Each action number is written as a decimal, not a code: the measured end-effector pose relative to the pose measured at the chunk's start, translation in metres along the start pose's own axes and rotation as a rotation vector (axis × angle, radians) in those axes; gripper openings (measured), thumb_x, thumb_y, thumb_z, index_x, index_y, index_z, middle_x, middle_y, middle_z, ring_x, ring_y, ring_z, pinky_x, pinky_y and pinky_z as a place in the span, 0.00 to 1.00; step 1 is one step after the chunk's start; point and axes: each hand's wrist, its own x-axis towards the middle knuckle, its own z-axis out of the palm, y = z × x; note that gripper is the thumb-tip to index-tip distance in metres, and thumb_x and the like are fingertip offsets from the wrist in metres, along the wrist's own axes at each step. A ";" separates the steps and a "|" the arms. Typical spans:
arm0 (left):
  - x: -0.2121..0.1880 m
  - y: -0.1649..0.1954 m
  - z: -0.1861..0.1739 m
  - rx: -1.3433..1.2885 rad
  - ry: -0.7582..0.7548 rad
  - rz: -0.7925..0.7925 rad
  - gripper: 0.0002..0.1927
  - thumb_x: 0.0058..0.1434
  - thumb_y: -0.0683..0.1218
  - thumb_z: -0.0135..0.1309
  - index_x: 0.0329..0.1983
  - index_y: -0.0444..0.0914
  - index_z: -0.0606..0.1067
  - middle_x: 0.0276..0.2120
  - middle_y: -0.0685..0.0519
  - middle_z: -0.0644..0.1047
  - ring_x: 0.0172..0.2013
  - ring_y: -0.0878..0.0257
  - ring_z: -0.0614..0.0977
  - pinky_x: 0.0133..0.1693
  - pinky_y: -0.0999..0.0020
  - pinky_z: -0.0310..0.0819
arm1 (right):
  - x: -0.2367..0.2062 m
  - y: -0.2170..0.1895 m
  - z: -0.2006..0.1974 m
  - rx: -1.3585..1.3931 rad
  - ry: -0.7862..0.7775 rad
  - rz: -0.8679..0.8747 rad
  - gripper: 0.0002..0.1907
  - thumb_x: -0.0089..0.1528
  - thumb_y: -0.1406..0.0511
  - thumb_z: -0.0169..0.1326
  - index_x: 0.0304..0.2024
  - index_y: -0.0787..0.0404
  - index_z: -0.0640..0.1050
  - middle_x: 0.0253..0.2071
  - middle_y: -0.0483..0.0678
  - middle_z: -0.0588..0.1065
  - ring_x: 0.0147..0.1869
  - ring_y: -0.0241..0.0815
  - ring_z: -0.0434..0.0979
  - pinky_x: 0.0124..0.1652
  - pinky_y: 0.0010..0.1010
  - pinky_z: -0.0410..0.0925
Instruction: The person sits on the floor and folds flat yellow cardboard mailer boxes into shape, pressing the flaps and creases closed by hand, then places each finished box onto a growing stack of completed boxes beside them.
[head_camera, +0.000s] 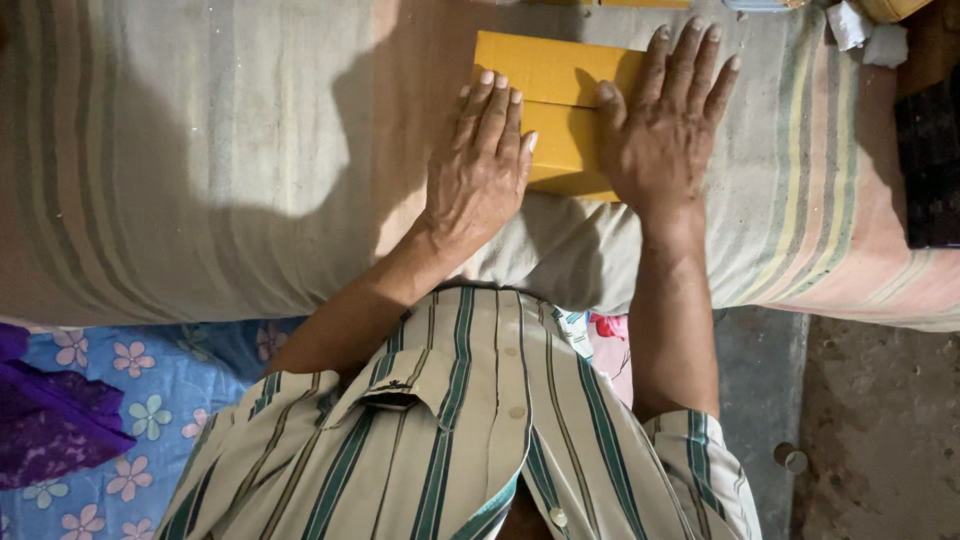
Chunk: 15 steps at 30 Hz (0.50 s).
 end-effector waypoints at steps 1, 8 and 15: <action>0.000 0.000 0.000 0.004 0.007 0.006 0.24 0.76 0.50 0.50 0.61 0.23 0.75 0.64 0.34 0.72 0.69 0.44 0.67 0.70 0.50 0.59 | 0.002 -0.003 0.004 -0.060 -0.003 0.016 0.40 0.77 0.47 0.28 0.76 0.75 0.57 0.79 0.69 0.49 0.83 0.67 0.39 0.74 0.56 0.30; -0.003 -0.011 -0.008 -0.325 0.031 -0.162 0.20 0.76 0.44 0.47 0.60 0.22 0.74 0.64 0.33 0.72 0.68 0.45 0.70 0.70 0.54 0.65 | 0.035 -0.063 0.035 0.163 -0.110 -0.211 0.37 0.75 0.47 0.33 0.76 0.68 0.59 0.78 0.68 0.50 0.83 0.65 0.41 0.76 0.55 0.36; -0.004 -0.013 -0.012 -0.181 0.028 -0.053 0.19 0.75 0.43 0.48 0.58 0.23 0.76 0.62 0.35 0.73 0.67 0.43 0.71 0.71 0.46 0.62 | 0.027 -0.031 0.025 0.127 -0.009 -0.184 0.36 0.76 0.50 0.36 0.75 0.71 0.60 0.76 0.71 0.53 0.80 0.68 0.44 0.72 0.59 0.37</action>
